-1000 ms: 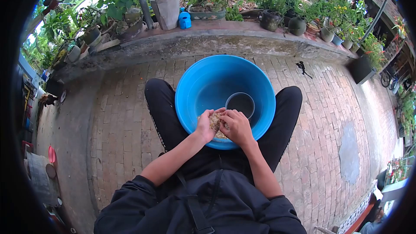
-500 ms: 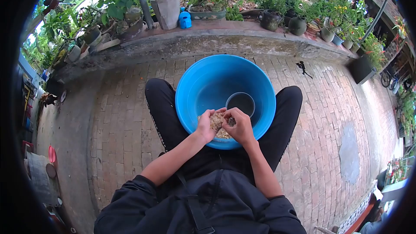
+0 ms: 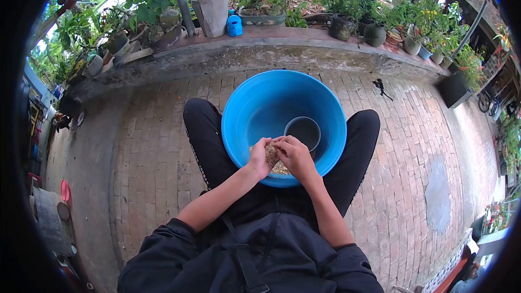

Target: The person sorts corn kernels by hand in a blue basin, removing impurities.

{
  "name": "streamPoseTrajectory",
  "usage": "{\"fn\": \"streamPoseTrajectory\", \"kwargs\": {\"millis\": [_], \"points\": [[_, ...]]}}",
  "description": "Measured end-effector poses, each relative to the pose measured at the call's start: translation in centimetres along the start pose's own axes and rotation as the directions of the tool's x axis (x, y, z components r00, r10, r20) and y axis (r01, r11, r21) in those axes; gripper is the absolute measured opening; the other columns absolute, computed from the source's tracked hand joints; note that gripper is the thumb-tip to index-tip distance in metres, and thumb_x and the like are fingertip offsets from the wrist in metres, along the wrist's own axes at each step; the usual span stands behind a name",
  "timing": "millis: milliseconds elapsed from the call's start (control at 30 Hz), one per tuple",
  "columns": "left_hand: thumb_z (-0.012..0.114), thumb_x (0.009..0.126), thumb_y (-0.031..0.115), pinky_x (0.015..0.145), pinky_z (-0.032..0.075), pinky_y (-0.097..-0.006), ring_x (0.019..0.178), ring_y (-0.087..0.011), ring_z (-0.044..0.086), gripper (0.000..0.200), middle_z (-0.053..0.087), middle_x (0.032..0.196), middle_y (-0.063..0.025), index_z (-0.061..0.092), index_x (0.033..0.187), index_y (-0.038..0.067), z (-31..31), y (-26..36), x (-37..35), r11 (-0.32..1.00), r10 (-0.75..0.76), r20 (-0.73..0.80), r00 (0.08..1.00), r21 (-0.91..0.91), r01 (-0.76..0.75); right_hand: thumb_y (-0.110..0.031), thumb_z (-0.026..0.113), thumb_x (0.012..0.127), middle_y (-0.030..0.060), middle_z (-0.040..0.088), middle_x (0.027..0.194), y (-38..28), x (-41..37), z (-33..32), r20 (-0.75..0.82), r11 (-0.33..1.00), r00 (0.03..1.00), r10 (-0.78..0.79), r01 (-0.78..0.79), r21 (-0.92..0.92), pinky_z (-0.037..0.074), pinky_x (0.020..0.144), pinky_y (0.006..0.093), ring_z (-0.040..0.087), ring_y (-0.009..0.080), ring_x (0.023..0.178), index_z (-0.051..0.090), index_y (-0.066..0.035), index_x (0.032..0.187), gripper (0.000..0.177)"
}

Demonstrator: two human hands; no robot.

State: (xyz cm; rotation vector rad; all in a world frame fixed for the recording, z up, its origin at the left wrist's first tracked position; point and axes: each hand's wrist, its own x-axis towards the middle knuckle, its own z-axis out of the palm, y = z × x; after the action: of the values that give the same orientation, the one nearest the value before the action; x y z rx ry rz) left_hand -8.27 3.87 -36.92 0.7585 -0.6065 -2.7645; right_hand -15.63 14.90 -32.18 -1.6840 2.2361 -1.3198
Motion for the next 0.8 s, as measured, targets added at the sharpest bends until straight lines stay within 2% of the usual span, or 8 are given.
{"fn": "streamPoseTrajectory", "kwargs": {"millis": [67, 233, 300, 467, 633, 700, 733, 800], "points": [[0.033, 0.096, 0.025, 0.090, 0.049, -0.0347, 0.099, -0.0220, 0.062, 0.041, 0.065, 0.107, -0.0107, 0.061, 0.112, 0.001, -0.5, -0.3, 0.7, 1.000, -0.005, -0.079, 0.997, -0.005, 0.004, -0.005, 0.066, 0.079, 0.0126, 0.063, 0.089, 0.1, 0.3, 0.3, 0.008, 0.999, 1.000, -0.011, 0.012, -0.036, 0.051, 0.073, 0.0380, 0.063, 0.0307, 0.083, 0.068, -0.001, 0.092, 0.013], [0.033, 0.096, 0.025, 0.090, 0.048, -0.0359, 0.098, -0.0215, 0.062, 0.040, 0.066, 0.106, -0.0096, 0.062, 0.112, 0.002, 0.3, 0.1, -0.2, 0.999, -0.012, -0.057, 0.998, 0.029, 0.013, -0.008, 0.063, 0.081, 0.0134, 0.060, 0.085, 0.0, 0.6, 0.0, 0.061, 0.990, 0.998, 0.006, 0.003, -0.144, 0.049, 0.075, 0.0411, 0.061, 0.0310, 0.084, 0.067, -0.001, 0.088, 0.011], [0.032, 0.096, 0.024, 0.090, 0.048, -0.0370, 0.099, -0.0217, 0.062, 0.040, 0.065, 0.105, -0.0092, 0.062, 0.112, 0.002, 0.4, 0.2, -0.4, 0.999, -0.017, -0.056, 0.998, 0.027, 0.019, -0.008, 0.066, 0.079, 0.0129, 0.059, 0.081, -0.1, 0.6, -0.2, 0.045, 0.973, 0.999, -0.025, 0.035, -0.227, 0.049, 0.069, 0.0396, 0.060, 0.0301, 0.078, 0.067, 0.000, 0.087, 0.011], [0.030, 0.096, 0.024, 0.093, 0.047, -0.0368, 0.101, -0.0232, 0.062, 0.044, 0.065, 0.109, -0.0105, 0.062, 0.114, -0.001, 0.0, 0.0, 0.1, 1.000, -0.017, 0.025, 1.000, 0.010, 0.017, -0.009, 0.066, 0.079, 0.0127, 0.058, 0.080, -0.3, 0.6, -0.7, 0.056, 0.974, 0.998, -0.018, 0.030, -0.226, 0.049, 0.071, 0.0400, 0.060, 0.0300, 0.079, 0.067, 0.000, 0.086, 0.011], [0.031, 0.096, 0.024, 0.093, 0.047, -0.0368, 0.101, -0.0232, 0.062, 0.043, 0.065, 0.108, -0.0107, 0.062, 0.113, -0.001, -0.7, -0.3, 0.8, 1.000, -0.023, -0.014, 1.000, 0.013, 0.023, -0.009, 0.066, 0.079, 0.0127, 0.057, 0.080, -0.1, 0.8, -0.4, 0.064, 0.966, 0.998, -0.027, 0.043, -0.257, 0.048, 0.073, 0.0408, 0.059, 0.0304, 0.081, 0.067, 0.000, 0.085, 0.011], [0.031, 0.096, 0.024, 0.092, 0.047, -0.0367, 0.101, -0.0232, 0.062, 0.043, 0.065, 0.108, -0.0107, 0.062, 0.113, -0.001, -1.0, -0.4, 1.1, 1.000, -0.022, -0.047, 0.999, -0.005, 0.022, -0.007, 0.066, 0.079, 0.0123, 0.057, 0.079, -0.3, 0.9, -0.5, 0.061, 0.952, 0.996, -0.063, 0.078, -0.297, 0.049, 0.069, 0.0387, 0.060, 0.0297, 0.077, 0.068, 0.000, 0.086, 0.011], [0.031, 0.096, 0.024, 0.092, 0.047, -0.0369, 0.101, -0.0233, 0.062, 0.043, 0.065, 0.108, -0.0109, 0.061, 0.114, -0.001, -0.9, -0.4, 1.0, 1.000, -0.023, -0.050, 0.999, 0.005, 0.023, -0.007, 0.066, 0.079, 0.0123, 0.057, 0.079, -0.4, 0.9, -0.5, 0.062, 0.952, 0.996, -0.063, 0.078, -0.297, 0.049, 0.069, 0.0387, 0.060, 0.0297, 0.077, 0.068, 0.000, 0.086, 0.011], [0.031, 0.096, 0.023, 0.093, 0.048, -0.0370, 0.101, -0.0234, 0.062, 0.043, 0.065, 0.109, -0.0112, 0.061, 0.115, -0.001, -0.6, -0.2, 0.8, 1.000, -0.022, -0.052, 0.998, 0.013, 0.022, -0.005, 0.068, 0.079, 0.0114, 0.061, 0.080, -0.6, 0.9, -0.6, 0.045, 0.996, 0.998, 0.044, -0.040, -0.082, 0.050, 0.064, 0.0334, 0.062, 0.0243, 0.070, 0.070, 0.001, 0.089, 0.012]]}}
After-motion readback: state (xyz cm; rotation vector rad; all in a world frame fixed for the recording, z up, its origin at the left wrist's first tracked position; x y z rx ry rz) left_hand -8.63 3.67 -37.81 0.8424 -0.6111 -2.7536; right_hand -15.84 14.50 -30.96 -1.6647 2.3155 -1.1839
